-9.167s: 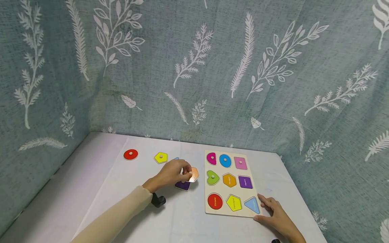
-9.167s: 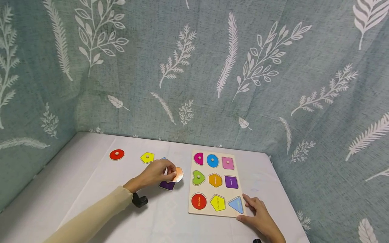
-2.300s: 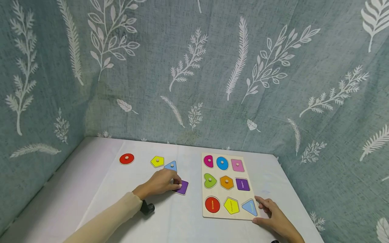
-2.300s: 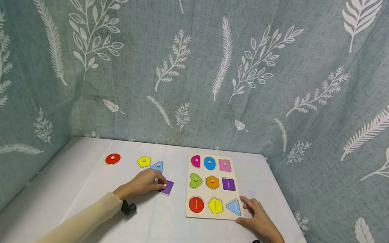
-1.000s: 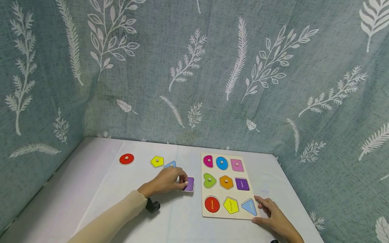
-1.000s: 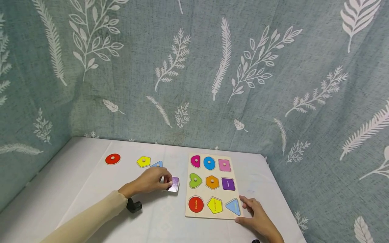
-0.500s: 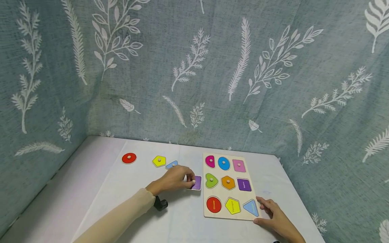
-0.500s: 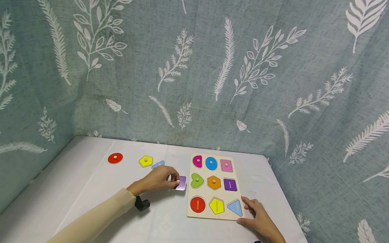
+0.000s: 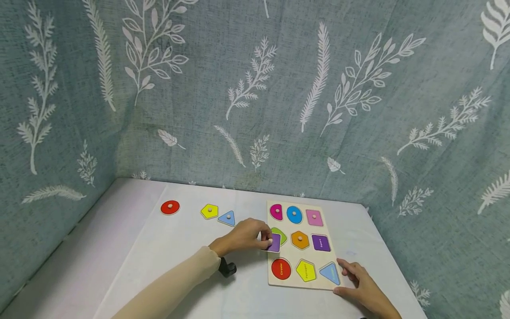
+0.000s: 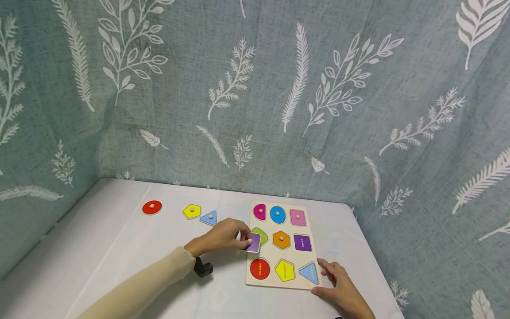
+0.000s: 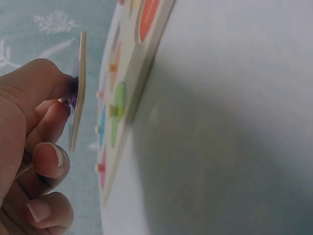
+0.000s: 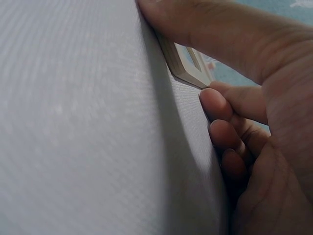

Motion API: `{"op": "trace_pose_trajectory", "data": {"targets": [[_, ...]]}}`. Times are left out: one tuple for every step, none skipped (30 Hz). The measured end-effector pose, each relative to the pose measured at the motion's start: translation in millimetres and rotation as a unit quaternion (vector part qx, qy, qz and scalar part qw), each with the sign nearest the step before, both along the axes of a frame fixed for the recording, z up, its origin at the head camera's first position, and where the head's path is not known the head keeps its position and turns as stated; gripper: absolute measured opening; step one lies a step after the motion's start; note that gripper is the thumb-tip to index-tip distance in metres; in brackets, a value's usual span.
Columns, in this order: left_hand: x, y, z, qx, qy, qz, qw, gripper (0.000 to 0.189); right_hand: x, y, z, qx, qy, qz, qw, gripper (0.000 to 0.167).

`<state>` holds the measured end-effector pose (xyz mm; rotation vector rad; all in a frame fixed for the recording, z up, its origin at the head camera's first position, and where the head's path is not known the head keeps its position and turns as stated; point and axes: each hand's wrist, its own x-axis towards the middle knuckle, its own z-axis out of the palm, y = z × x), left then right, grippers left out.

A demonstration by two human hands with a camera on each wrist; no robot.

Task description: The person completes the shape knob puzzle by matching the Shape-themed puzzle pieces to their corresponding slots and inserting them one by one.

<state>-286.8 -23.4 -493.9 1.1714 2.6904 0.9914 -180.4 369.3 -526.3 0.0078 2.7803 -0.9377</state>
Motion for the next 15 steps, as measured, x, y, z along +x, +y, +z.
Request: {"op": "trace_pose_trajectory", "data": {"targets": [[-0.2, 2.8, 0.7, 0.001, 0.002, -0.002, 1.0000, 0.007, 0.0, 0.3, 0.0, -0.002, -0.001, -0.004, 1.0000, 0.093], [-0.5, 5.6, 1.5, 0.002, 0.005, -0.003, 1.0000, 0.006, -0.2, 0.4, 0.3, -0.004, 0.000, -0.004, 1.0000, 0.093], [-0.7, 8.3, 2.4, 0.003, 0.008, -0.005, 0.9999, 0.006, -0.3, 0.4, 0.7, -0.006, 0.000, -0.005, 1.0000, 0.093], [-0.7, 10.9, 3.3, 0.004, 0.011, -0.006, 0.9999, 0.006, -0.3, 0.2, 1.3, -0.008, -0.001, -0.005, 1.0000, 0.093], [-0.7, 13.4, 4.6, 0.005, 0.013, -0.007, 0.9999, 0.007, -0.2, 0.0, 1.7, -0.007, -0.001, -0.005, 1.0000, 0.093], [-0.8, 15.8, 5.7, 0.006, 0.015, -0.008, 0.9998, 0.007, -0.2, -0.3, 2.3, -0.006, 0.001, -0.004, 1.0000, 0.093], [-0.9, 18.1, 6.7, 0.007, 0.015, -0.010, 0.9998, 0.007, -0.1, -0.6, 2.6, -0.004, 0.002, -0.003, 1.0000, 0.093], [-1.1, 20.2, 7.6, 0.008, 0.015, -0.011, 0.9998, 0.007, -0.1, -1.1, 3.0, -0.003, 0.002, -0.002, 1.0000, 0.093], [-1.2, 22.2, 8.3, 0.008, 0.015, -0.012, 0.9998, 0.007, 0.0, -1.6, 3.3, -0.001, 0.003, -0.001, 1.0000, 0.093], [-1.3, 24.3, 8.7, 0.009, 0.014, -0.013, 0.9998, 0.007, 0.1, -1.8, 3.2, 0.002, 0.004, 0.001, 1.0000, 0.093], [-1.5, 26.1, 9.0, 0.009, 0.013, -0.014, 0.9998, 0.008, 0.0, -2.2, 3.0, 0.002, 0.004, 0.001, 1.0000, 0.093], [-1.7, 27.8, 9.2, 0.009, 0.012, -0.015, 0.9998, 0.008, 0.2, -2.6, 2.8, 0.001, 0.003, 0.000, 1.0000, 0.093], [-2.1, 30.0, 9.2, 0.009, 0.011, -0.016, 0.9998, 0.008, 0.3, -2.5, 2.8, 0.001, 0.003, -0.001, 1.0000, 0.093], [-2.5, 32.1, 8.9, 0.007, 0.012, -0.017, 0.9998, 0.009, 0.4, -2.1, 2.5, -0.001, 0.003, 0.000, 1.0000, 0.093], [-2.8, 34.2, 8.6, 0.007, 0.011, -0.017, 0.9998, 0.009, 0.5, -1.5, 2.1, -0.001, 0.004, 0.002, 1.0000, 0.093]]}}
